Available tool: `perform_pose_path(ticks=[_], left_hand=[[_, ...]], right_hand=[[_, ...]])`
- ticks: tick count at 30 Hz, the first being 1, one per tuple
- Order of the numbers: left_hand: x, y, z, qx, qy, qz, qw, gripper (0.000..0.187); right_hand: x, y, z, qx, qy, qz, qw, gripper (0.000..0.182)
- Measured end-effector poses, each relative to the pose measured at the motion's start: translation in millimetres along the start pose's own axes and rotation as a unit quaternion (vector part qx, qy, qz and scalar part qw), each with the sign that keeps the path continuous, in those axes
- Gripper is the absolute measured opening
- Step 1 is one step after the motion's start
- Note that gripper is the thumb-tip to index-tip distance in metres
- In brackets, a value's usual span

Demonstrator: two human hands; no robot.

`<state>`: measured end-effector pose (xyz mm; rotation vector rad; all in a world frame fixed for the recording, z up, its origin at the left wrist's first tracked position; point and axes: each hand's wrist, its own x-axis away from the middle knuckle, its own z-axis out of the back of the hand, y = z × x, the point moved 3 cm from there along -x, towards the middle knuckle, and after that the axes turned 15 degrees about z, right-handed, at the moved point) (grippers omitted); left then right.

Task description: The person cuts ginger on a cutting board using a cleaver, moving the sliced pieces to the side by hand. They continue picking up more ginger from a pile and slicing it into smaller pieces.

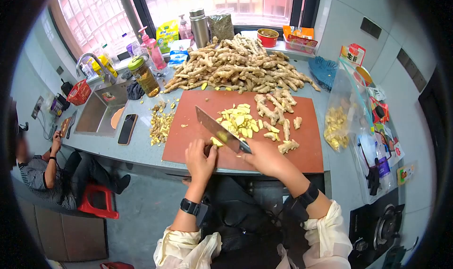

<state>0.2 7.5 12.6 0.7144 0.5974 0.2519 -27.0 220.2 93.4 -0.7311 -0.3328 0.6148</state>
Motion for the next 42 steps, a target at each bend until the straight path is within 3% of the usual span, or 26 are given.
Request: perform_pose_path(ticks=[1,2,3,5,9,17,21,25,27,30,37,42], left_hand=[[0,0,0,-0.007,-0.009,0.011,1.000,0.016],[0,0,1,-0.008,-0.009,0.008,1.000,0.016],[0,0,1,-0.007,-0.009,0.008,1.000,0.016],[-1,1,2,-0.006,-0.007,0.005,1.000,0.016],[1,0,-1,0.004,0.003,0.026,1.000,0.017],[2,0,-2,0.017,0.022,0.037,0.999,0.017],[2,0,-2,0.014,0.024,0.042,0.999,0.016],[1,-1,-1,0.000,0.013,0.046,0.999,0.016],[1,-1,-2,-0.012,0.010,0.047,0.999,0.017],[0,1,-2,-0.014,0.006,0.036,0.999,0.020],[-3,4,4,-0.009,-0.029,0.012,0.999,0.028],[1,3,3,0.002,-0.018,0.026,1.000,0.033]], right_hand=[[-2,9,-2,-0.032,0.008,-0.012,0.999,0.035],[-5,12,-1,-0.008,0.056,0.028,0.998,0.016],[-3,14,0,-0.009,0.058,0.029,0.998,0.016],[2,18,6,-0.157,0.091,-0.038,0.983,0.015],[20,28,6,-0.245,0.103,0.010,0.964,0.020],[33,32,-5,-0.247,-0.008,-0.018,0.969,0.024],[24,32,11,-0.223,-0.011,-0.029,0.974,0.023],[18,48,19,-0.206,0.053,-0.020,0.977,0.030],[24,50,22,-0.270,0.123,-0.023,0.955,0.044],[33,64,21,-0.359,0.146,0.001,0.922,0.055],[50,105,12,-0.436,0.256,0.041,0.862,0.037],[52,132,1,-0.473,0.325,0.071,0.816,0.048]])
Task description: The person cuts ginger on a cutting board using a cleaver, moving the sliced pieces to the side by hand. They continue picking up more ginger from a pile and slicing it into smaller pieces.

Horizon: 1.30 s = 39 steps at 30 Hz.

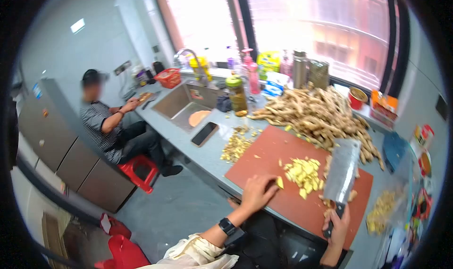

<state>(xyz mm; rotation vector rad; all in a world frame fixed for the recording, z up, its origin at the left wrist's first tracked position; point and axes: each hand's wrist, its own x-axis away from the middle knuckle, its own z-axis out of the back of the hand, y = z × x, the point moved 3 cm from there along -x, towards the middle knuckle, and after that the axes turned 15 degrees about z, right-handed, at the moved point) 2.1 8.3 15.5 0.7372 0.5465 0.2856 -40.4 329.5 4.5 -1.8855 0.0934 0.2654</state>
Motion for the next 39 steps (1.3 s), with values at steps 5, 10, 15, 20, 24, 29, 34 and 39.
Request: perform_pose_path(ticks=[5,10,15,20,24,29,34,39], left_hand=[[1,-1,-2,-0.010,0.002,0.008,1.000,0.030],[2,-5,-5,-0.011,-0.019,0.021,1.000,0.033],[3,-7,-9,0.000,0.001,0.012,1.000,0.031],[3,-4,-6,0.006,-0.025,0.039,0.999,0.032],[3,-6,-9,0.008,-0.024,0.040,0.999,0.033],[3,-3,-6,-0.008,-0.034,0.050,0.998,0.032],[4,-5,-8,-0.014,-0.042,0.050,0.998,0.031],[4,-8,-9,-0.038,-0.025,0.040,0.998,0.031]], right_hand=[[0,9,3,0.005,-0.007,0.017,1.000,0.051],[-2,11,6,0.042,-0.009,0.001,0.999,0.046],[5,-5,-1,0.100,-0.092,-0.049,0.990,0.056],[5,-5,1,0.106,-0.118,-0.076,0.984,0.069],[6,-5,1,0.100,-0.132,-0.055,0.985,0.067],[6,9,10,0.090,-0.119,-0.073,0.986,0.068],[10,5,4,0.092,-0.097,-0.081,0.988,0.067],[10,7,4,0.055,-0.095,-0.078,0.991,0.064]])
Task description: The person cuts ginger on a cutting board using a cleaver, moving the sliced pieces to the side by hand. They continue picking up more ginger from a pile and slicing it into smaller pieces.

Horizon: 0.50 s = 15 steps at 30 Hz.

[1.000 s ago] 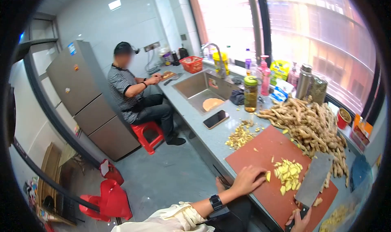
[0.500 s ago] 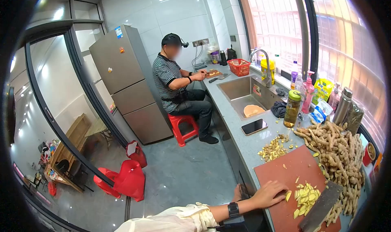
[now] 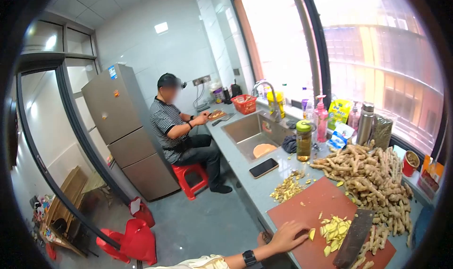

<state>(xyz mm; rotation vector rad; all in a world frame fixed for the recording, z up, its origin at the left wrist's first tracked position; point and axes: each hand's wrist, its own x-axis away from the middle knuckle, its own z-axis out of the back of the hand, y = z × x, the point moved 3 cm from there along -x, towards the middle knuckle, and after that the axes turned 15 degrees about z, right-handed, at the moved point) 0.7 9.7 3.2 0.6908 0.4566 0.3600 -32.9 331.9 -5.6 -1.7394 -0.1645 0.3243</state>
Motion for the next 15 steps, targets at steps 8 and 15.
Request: perform_pose_path(ticks=[8,15], left_hand=[[0,4,4,-0.001,0.002,-0.015,1.000,0.030],[0,7,10,0.013,0.003,-0.011,1.000,0.028]], right_hand=[[-3,2,-3,0.038,-0.015,0.026,0.999,0.042],[3,-18,-15,0.043,-0.022,0.048,0.998,0.039]])
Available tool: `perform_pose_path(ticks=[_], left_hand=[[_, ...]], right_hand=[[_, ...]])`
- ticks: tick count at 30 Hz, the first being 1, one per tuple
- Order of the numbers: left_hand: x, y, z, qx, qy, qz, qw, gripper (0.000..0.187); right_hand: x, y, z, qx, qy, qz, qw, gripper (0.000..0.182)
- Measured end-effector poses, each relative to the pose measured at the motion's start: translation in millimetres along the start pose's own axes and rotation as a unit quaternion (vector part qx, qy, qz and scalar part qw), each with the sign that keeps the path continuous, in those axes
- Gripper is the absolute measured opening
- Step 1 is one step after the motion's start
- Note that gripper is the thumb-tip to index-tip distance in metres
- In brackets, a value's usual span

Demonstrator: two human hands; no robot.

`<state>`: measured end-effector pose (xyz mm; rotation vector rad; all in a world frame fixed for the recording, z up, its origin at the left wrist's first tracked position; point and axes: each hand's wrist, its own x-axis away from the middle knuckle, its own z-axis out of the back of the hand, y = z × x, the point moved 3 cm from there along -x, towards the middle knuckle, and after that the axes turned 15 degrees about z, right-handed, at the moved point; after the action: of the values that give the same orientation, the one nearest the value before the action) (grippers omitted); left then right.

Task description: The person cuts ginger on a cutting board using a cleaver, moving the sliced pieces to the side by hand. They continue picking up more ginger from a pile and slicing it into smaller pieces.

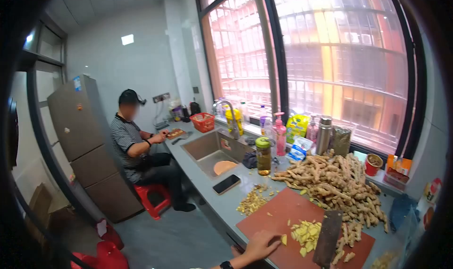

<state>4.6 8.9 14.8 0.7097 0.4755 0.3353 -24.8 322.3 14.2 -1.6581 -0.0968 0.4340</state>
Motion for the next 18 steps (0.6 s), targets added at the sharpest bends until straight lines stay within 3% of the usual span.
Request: perform_pose_path(ticks=[6,7,13,18], left_hand=[[1,-5,-3,0.019,0.030,-0.009,0.999,0.027],[0,-4,-2,0.022,0.035,-0.012,0.999,0.026],[-2,-13,-9,0.016,0.041,-0.027,0.999,0.028],[8,1,1,0.057,0.078,-0.045,0.994,0.022]], right_hand=[[2,-8,-6,0.032,0.026,0.017,0.999,0.051],[3,16,5,0.028,0.022,0.005,0.999,0.057],[0,11,1,0.069,0.020,0.044,0.996,0.088],[0,7,-2,0.053,0.029,0.025,0.998,0.088]])
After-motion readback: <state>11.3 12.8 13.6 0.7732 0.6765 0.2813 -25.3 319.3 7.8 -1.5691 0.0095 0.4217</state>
